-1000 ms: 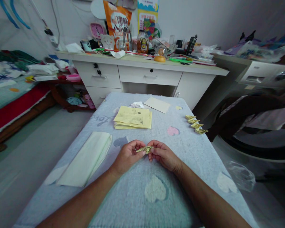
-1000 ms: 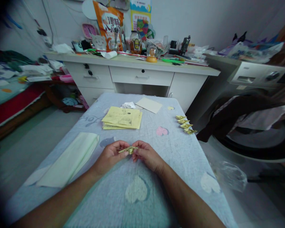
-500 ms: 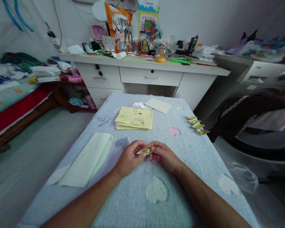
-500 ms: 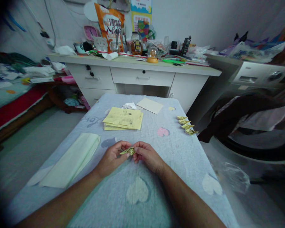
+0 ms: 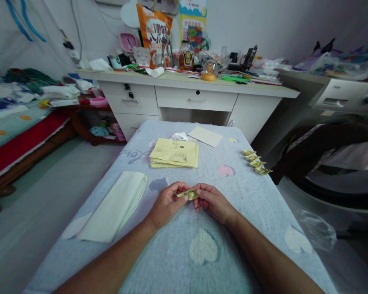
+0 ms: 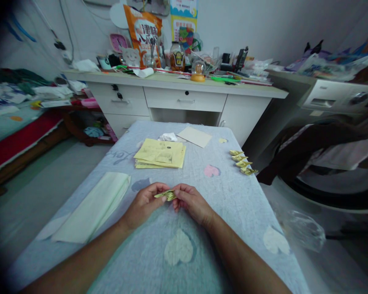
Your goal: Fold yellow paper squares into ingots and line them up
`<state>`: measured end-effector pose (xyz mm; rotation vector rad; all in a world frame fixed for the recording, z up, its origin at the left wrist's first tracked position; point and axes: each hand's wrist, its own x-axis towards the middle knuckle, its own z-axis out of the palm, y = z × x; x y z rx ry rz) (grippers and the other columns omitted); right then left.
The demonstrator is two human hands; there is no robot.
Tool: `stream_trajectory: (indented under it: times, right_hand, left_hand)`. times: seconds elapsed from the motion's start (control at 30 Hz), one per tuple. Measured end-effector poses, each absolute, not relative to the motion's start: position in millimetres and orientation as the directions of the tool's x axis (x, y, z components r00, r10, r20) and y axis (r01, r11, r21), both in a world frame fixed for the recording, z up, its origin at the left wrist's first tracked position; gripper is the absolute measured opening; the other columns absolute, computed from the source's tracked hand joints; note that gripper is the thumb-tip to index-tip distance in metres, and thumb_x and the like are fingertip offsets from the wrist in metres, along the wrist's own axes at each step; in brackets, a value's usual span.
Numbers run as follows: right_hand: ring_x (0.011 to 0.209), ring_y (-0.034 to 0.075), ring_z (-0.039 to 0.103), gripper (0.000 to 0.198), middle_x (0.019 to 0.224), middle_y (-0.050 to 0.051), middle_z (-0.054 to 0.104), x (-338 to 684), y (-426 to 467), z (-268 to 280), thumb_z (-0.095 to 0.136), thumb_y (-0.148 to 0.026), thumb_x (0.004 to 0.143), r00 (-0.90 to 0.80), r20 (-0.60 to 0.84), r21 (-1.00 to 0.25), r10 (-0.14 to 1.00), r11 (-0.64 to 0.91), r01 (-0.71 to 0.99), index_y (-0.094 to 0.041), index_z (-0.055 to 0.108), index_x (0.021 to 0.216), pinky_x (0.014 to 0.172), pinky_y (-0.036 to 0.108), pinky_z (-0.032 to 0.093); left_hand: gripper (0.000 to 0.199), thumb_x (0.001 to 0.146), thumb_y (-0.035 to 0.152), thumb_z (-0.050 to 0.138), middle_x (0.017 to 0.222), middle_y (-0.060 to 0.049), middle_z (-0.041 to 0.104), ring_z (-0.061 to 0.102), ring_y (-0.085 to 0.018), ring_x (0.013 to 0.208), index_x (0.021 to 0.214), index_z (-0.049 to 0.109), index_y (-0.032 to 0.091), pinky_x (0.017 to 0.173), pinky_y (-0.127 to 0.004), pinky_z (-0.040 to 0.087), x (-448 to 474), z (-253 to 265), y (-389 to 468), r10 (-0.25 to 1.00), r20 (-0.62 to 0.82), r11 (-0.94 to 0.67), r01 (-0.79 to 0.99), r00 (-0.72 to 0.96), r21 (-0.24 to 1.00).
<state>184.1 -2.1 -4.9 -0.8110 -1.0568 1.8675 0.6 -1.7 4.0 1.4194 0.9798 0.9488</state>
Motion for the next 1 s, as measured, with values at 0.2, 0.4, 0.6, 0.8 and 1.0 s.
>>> stream_trajectory:
  times: [0.2, 0.4, 0.6, 0.8, 1.0]
  right_hand:
    - [0.079, 0.015, 0.053, 0.03, 0.093, 0.003, 0.054, 185, -8, 1, 0.064, -0.032, 0.082, -0.288, 0.107, -0.994, 0.952, 0.097, -0.052, -0.022, 0.051, 0.107, 0.067, 0.027, 0.046]
    - [0.097, 0.021, 0.048, 0.016, 0.1, 0.006, 0.048, 185, -12, 12, 0.061, -0.018, 0.081, -0.276, 0.439, -0.754, 0.855, 0.518, 0.405, -0.02, 0.058, 0.097, 0.087, 0.036, 0.042]
    - [0.095, 0.02, 0.048, 0.012, 0.097, 0.006, 0.051, 182, -9, 9, 0.062, -0.013, 0.081, -0.313, 0.467, -0.657, 0.827, 0.562, 0.503, -0.021, 0.063, 0.09, 0.082, 0.035, 0.042]
    - [0.091, 0.02, 0.049, 0.01, 0.093, 0.005, 0.051, 182, -9, 10, 0.06, -0.014, 0.084, -0.291, 0.478, -0.676, 0.829, 0.559, 0.48, -0.021, 0.063, 0.089, 0.078, 0.033, 0.043]
    - [0.09, 0.018, 0.051, 0.006, 0.092, 0.005, 0.052, 180, -11, 11, 0.057, -0.015, 0.085, -0.285, 0.44, -0.747, 0.851, 0.524, 0.41, -0.02, 0.06, 0.085, 0.079, 0.031, 0.043]
  left_hand:
    - [0.024, 0.081, 0.029, 0.064, 0.091, -0.005, 0.066, 0.061, -0.016, 0.081, 0.102, 0.063, 0.016, 0.074, -0.026, 0.047, 2, 2, 0, 0.962, -0.013, -0.002, 0.054, 0.274, 0.999]
    - [0.021, 0.081, 0.028, 0.062, 0.089, -0.004, 0.066, 0.061, -0.016, 0.08, 0.098, 0.064, 0.016, 0.072, -0.025, 0.047, 5, 2, 1, 0.966, 0.01, -0.049, 0.144, 0.258, 0.988]
    - [0.022, 0.082, 0.028, 0.061, 0.089, -0.004, 0.066, 0.06, -0.016, 0.079, 0.101, 0.064, 0.016, 0.072, -0.026, 0.047, 5, 1, 0, 0.959, 0.035, -0.09, 0.186, 0.281, 0.978]
    - [0.029, 0.078, 0.028, 0.066, 0.103, -0.007, 0.067, 0.061, -0.02, 0.093, 0.105, 0.063, 0.017, 0.082, -0.029, 0.047, 3, 3, -1, 0.956, 0.049, -0.089, 0.13, 0.288, 0.987]
    - [0.034, 0.076, 0.028, 0.068, 0.096, -0.005, 0.065, 0.061, -0.017, 0.087, 0.108, 0.06, 0.018, 0.08, -0.028, 0.047, 3, 3, -2, 0.957, 0.05, -0.053, 0.005, 0.285, 0.999]
